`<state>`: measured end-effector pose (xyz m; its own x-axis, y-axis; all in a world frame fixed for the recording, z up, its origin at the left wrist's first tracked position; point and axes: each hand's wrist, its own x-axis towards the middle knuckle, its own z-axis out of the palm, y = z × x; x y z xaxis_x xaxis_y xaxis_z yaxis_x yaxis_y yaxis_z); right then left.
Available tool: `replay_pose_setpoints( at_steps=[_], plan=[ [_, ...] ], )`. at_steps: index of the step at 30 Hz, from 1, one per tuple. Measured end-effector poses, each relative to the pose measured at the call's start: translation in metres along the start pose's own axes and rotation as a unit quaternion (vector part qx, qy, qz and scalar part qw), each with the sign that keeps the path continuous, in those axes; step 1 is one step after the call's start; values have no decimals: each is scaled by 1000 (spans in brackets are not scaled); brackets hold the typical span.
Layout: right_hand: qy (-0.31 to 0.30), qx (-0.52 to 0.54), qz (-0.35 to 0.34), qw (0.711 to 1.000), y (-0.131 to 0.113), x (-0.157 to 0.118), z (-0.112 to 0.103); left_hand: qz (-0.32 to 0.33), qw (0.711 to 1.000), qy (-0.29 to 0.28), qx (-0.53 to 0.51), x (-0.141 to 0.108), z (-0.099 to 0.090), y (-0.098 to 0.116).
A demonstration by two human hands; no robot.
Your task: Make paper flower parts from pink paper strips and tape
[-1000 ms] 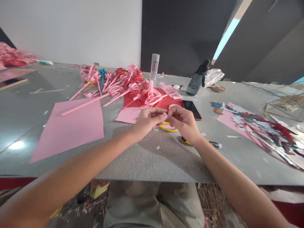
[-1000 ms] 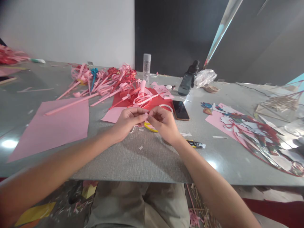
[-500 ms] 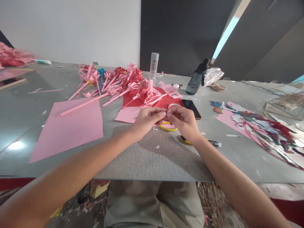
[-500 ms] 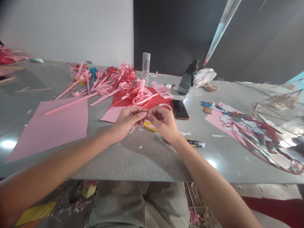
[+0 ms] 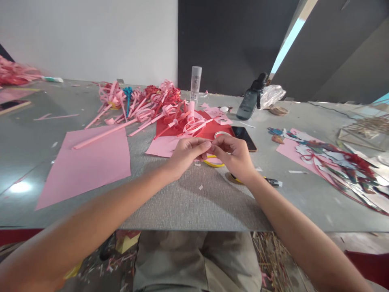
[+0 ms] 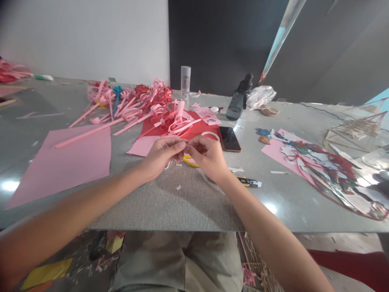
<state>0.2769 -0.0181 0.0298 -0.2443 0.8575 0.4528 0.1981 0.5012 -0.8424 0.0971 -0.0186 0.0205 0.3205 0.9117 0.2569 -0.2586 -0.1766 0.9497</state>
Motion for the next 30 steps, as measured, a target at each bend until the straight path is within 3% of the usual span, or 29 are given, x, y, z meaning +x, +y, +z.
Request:
replay_pose_setpoints(
  at_steps=[6, 19, 30],
  plan=[
    [17, 5, -2, 1000, 2, 2, 0, -27, 999, 17, -39, -1, 1, 0],
    [18, -41, -65, 997, -1, -2, 1, 17, 999, 22, 43, 0, 2, -2],
    [13, -27, -70, 997, -1, -1, 1, -12, 999, 24, -25, -1, 1, 0]
  ],
)
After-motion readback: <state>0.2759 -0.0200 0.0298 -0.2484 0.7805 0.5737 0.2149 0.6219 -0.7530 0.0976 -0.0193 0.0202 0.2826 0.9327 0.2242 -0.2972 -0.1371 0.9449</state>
